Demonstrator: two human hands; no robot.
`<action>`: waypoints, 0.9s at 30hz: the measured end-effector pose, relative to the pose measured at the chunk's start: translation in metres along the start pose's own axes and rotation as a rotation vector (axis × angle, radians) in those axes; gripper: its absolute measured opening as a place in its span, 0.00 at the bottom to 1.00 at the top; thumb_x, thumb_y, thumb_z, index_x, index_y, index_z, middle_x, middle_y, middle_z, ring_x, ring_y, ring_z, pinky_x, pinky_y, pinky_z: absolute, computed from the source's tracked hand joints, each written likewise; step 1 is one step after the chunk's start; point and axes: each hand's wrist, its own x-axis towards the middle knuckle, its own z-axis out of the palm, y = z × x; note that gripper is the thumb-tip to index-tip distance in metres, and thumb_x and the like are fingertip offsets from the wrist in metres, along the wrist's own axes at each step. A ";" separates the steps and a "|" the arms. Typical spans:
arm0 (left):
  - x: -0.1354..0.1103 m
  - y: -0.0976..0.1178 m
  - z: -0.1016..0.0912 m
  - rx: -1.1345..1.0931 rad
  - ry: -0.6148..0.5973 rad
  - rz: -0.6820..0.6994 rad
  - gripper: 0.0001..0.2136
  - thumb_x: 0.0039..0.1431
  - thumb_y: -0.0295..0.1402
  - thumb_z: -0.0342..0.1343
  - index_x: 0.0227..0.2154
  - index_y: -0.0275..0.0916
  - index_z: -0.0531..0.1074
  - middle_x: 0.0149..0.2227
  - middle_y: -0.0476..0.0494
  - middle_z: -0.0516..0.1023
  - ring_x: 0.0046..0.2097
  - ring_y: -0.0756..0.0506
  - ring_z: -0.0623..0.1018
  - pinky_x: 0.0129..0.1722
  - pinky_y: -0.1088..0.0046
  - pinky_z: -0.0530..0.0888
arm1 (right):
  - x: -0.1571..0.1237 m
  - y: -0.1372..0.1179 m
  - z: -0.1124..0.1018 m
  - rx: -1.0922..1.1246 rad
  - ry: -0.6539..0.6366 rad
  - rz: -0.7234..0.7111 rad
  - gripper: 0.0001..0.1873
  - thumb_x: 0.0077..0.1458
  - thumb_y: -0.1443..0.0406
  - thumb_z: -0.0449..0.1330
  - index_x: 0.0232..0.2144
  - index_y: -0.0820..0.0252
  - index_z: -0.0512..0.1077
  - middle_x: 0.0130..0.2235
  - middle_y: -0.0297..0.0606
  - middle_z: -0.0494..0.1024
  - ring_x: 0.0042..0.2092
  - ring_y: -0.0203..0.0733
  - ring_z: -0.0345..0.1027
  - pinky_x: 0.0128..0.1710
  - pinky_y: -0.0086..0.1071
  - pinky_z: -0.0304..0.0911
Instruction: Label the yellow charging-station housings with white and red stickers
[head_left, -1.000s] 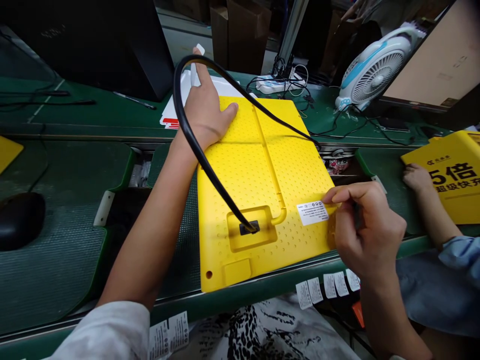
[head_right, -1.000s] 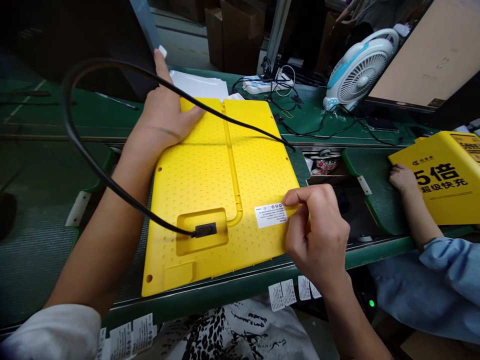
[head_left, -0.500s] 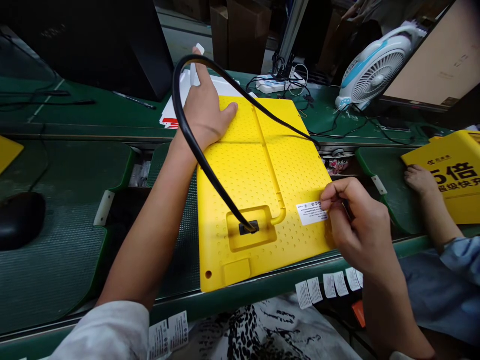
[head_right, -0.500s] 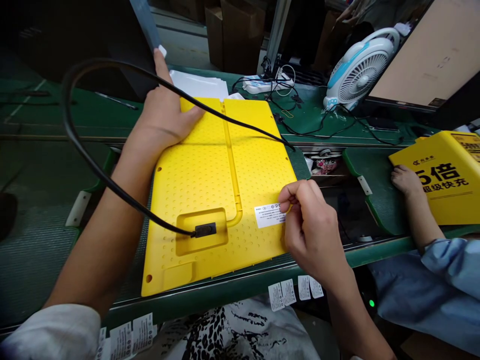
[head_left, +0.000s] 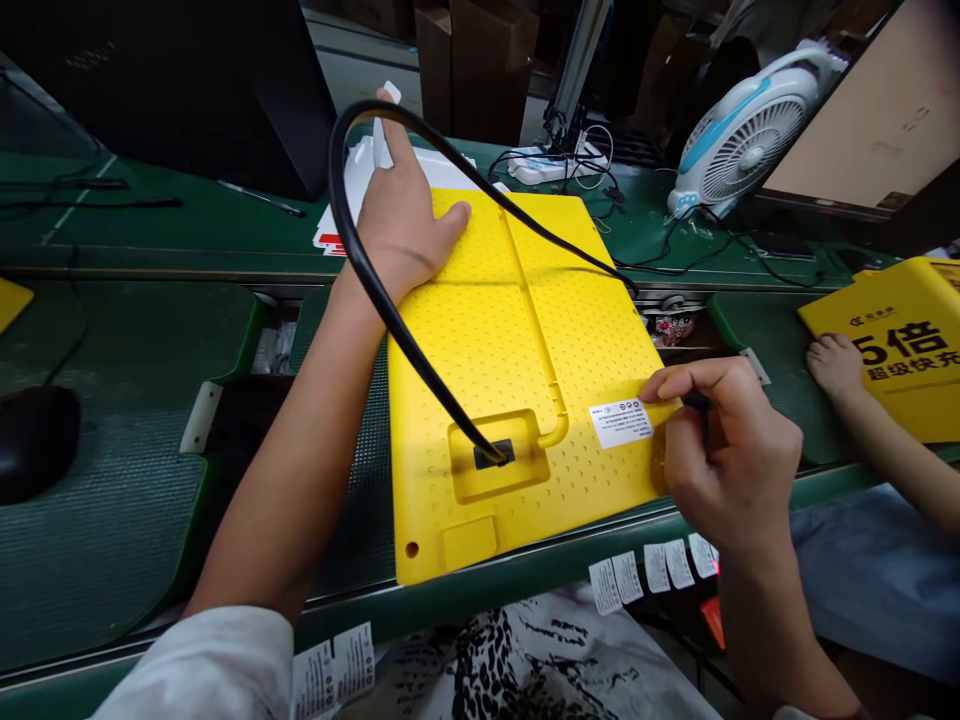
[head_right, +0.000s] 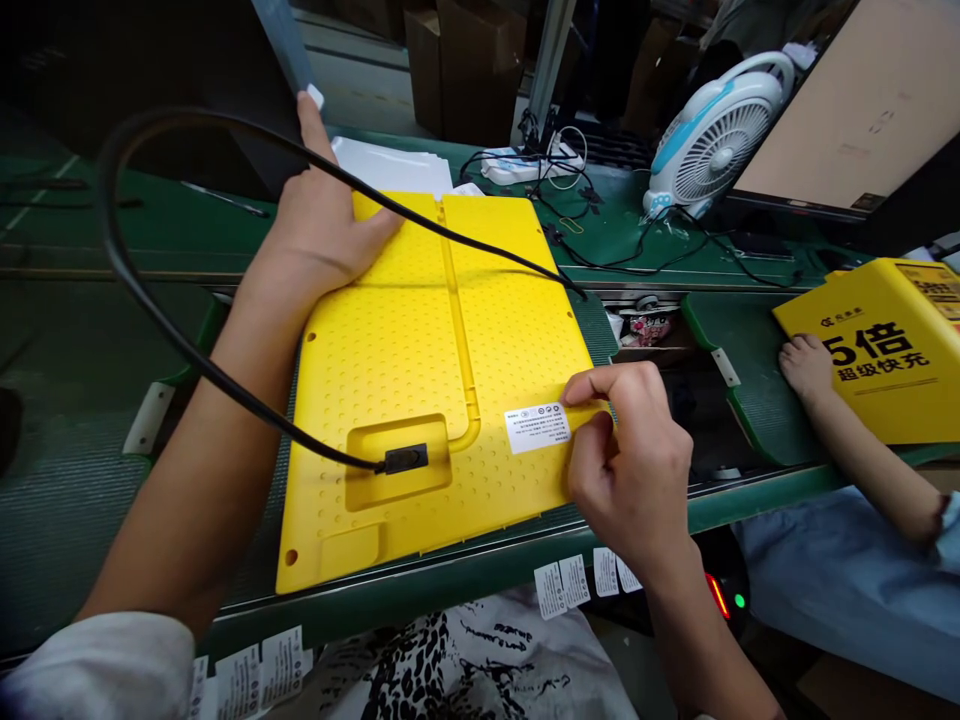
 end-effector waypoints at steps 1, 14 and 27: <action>-0.001 0.001 -0.001 -0.006 -0.011 -0.006 0.49 0.60 0.31 0.57 0.76 0.29 0.32 0.59 0.23 0.75 0.57 0.28 0.77 0.60 0.51 0.72 | 0.000 -0.001 -0.001 -0.011 -0.001 -0.008 0.10 0.60 0.74 0.51 0.39 0.58 0.68 0.41 0.40 0.75 0.43 0.48 0.72 0.40 0.41 0.65; -0.005 0.007 -0.006 0.027 -0.048 -0.035 0.49 0.61 0.33 0.57 0.75 0.26 0.31 0.58 0.23 0.76 0.56 0.29 0.77 0.59 0.52 0.73 | 0.001 -0.004 -0.002 -0.058 0.025 -0.126 0.12 0.59 0.77 0.50 0.36 0.58 0.69 0.39 0.38 0.76 0.42 0.47 0.70 0.36 0.38 0.62; -0.005 0.006 -0.006 0.007 -0.041 -0.019 0.49 0.61 0.33 0.57 0.75 0.26 0.31 0.61 0.21 0.73 0.58 0.26 0.75 0.59 0.47 0.72 | 0.007 0.002 -0.005 0.005 -0.061 0.017 0.11 0.56 0.75 0.51 0.39 0.58 0.68 0.37 0.35 0.73 0.38 0.42 0.70 0.37 0.36 0.64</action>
